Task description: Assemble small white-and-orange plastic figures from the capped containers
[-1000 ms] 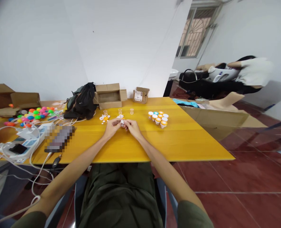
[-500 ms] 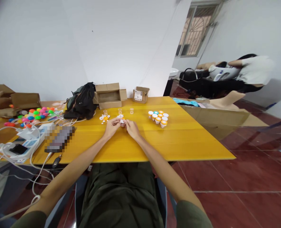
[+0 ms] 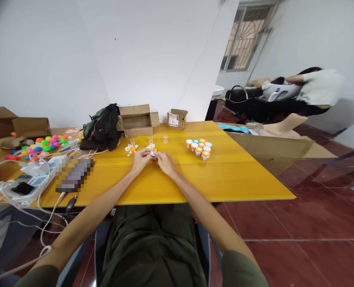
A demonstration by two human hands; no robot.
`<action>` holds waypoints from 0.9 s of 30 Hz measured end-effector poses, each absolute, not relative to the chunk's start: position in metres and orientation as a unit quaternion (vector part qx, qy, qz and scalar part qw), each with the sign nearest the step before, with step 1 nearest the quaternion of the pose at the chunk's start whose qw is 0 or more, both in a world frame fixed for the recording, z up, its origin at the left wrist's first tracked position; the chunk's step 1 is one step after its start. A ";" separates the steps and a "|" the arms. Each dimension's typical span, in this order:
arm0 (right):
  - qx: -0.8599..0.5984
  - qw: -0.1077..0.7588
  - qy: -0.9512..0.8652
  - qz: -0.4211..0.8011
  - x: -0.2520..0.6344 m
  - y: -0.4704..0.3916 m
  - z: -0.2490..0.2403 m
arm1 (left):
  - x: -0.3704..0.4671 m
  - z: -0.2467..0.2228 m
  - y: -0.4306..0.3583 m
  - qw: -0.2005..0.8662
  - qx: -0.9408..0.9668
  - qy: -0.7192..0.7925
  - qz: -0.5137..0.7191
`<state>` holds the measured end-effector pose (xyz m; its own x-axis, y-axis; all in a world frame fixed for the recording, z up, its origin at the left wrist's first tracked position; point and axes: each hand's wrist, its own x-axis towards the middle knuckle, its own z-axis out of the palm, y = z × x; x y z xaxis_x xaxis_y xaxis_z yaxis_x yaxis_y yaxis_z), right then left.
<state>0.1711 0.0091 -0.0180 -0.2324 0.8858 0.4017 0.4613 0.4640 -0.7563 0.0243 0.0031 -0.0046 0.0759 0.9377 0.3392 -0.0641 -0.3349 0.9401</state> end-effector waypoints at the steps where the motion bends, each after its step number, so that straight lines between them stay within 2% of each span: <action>1: -0.453 0.422 -0.745 0.250 0.171 0.009 -0.018 | 0.024 -0.005 0.004 0.440 0.585 0.375 0.568; 15: -0.422 0.465 -0.710 0.319 0.171 0.010 -0.015 | 0.023 -0.002 0.003 0.444 0.603 0.355 0.560; 27: -0.419 0.462 -0.711 0.325 0.170 0.008 -0.014 | 0.023 0.000 0.001 0.451 0.606 0.351 0.553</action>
<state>0.1702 0.0084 -0.0144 -0.2218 0.8960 0.3847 0.2944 0.4376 -0.8496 0.0227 0.0014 -0.0001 0.1422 0.9248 0.3528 -0.0734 -0.3456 0.9355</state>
